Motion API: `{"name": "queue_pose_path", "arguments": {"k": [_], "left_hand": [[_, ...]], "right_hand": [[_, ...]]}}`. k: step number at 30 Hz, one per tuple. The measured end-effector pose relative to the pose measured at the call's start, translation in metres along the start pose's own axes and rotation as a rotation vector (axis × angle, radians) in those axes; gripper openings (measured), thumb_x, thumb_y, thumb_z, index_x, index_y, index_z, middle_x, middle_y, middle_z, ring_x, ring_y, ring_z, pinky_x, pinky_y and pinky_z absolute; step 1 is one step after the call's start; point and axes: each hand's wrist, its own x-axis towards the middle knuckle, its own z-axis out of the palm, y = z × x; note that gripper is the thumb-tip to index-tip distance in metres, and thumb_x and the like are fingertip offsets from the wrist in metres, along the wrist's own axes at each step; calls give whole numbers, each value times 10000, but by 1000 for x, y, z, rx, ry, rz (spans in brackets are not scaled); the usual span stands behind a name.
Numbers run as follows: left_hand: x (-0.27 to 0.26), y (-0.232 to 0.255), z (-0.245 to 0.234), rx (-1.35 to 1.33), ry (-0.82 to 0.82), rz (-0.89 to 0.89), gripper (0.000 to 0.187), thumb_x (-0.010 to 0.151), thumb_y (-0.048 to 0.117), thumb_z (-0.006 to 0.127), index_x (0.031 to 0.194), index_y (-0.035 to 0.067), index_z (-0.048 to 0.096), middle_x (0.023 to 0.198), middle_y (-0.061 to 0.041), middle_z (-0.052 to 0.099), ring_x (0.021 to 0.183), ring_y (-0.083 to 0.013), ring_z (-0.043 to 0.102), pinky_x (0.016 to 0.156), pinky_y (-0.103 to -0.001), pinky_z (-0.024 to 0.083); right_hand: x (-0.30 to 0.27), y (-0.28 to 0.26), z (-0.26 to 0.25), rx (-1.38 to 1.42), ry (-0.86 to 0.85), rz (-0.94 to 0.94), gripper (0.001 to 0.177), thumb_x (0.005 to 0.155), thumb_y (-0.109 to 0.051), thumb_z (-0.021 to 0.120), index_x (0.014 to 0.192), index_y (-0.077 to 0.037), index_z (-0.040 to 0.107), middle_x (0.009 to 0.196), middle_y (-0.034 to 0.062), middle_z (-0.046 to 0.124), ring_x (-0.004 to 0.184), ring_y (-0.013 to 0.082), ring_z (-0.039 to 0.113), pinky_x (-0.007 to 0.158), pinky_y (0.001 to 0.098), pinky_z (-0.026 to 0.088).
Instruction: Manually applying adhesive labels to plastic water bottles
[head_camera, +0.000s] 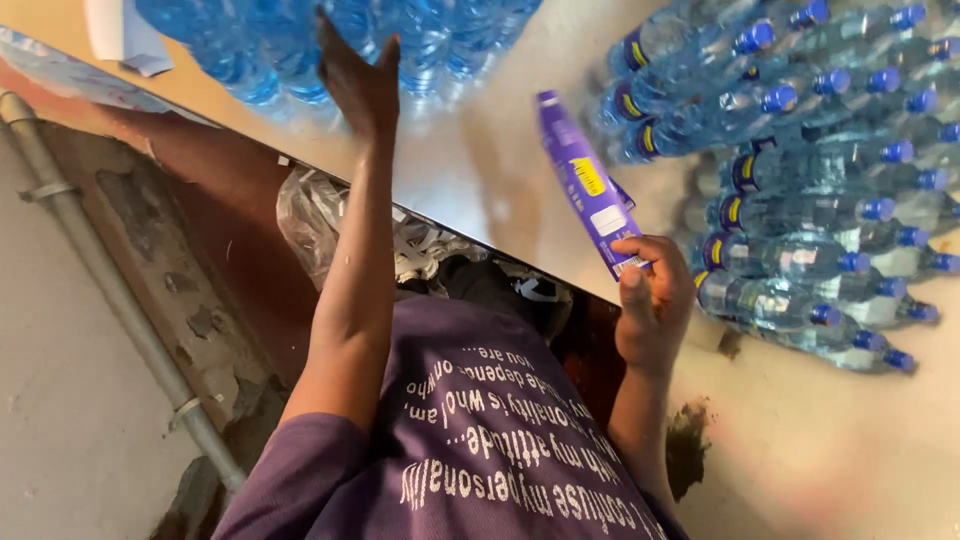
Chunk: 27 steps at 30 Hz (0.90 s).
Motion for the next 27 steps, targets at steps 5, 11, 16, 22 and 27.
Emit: {"name": "queue_pose_path", "arguments": {"k": [5,11,16,22,27], "left_hand": [[-7,-3,-39,277,1,28,1119,996,466,1076,1666,-47,342,1664,-246,582,1513,-417,657,1332,-491,434],[-84,114,-140,-118,-517,-34,953,888,145,1003,1588,14,369,1481,-260,688,1360,-455,698,1108,-599,659],[-164,81,-69,183,-874,-259,967,719,649,957,1430,106,590,1307,-210,739,1245,-473,715,1057,-658,568],[-157,66,-9,326,-778,104,397,794,321,911,1087,86,782,1003,-153,821,999,-469,775,812,-659,593],[-149,99,-78,242,-1007,94,969,818,415,1019,1561,16,541,1467,-314,594,1415,-554,555,1226,-662,394]], "right_hand": [[-16,8,7,-60,112,68,233,1127,-275,629,1203,-56,657,1138,98,650,1024,217,627,826,359,526],[-18,35,15,128,204,246,400,1111,-280,682,1417,-61,546,1400,155,535,1273,283,622,957,382,616],[-9,72,43,306,212,191,446,1090,-341,779,1348,-25,597,1244,145,646,986,154,699,885,328,643],[-17,96,84,443,115,268,359,1100,-222,769,1344,12,648,1160,148,648,920,154,686,846,339,635],[-37,131,124,596,124,399,391,1127,-269,737,1401,-10,635,1080,119,659,887,132,695,767,270,532]]}}
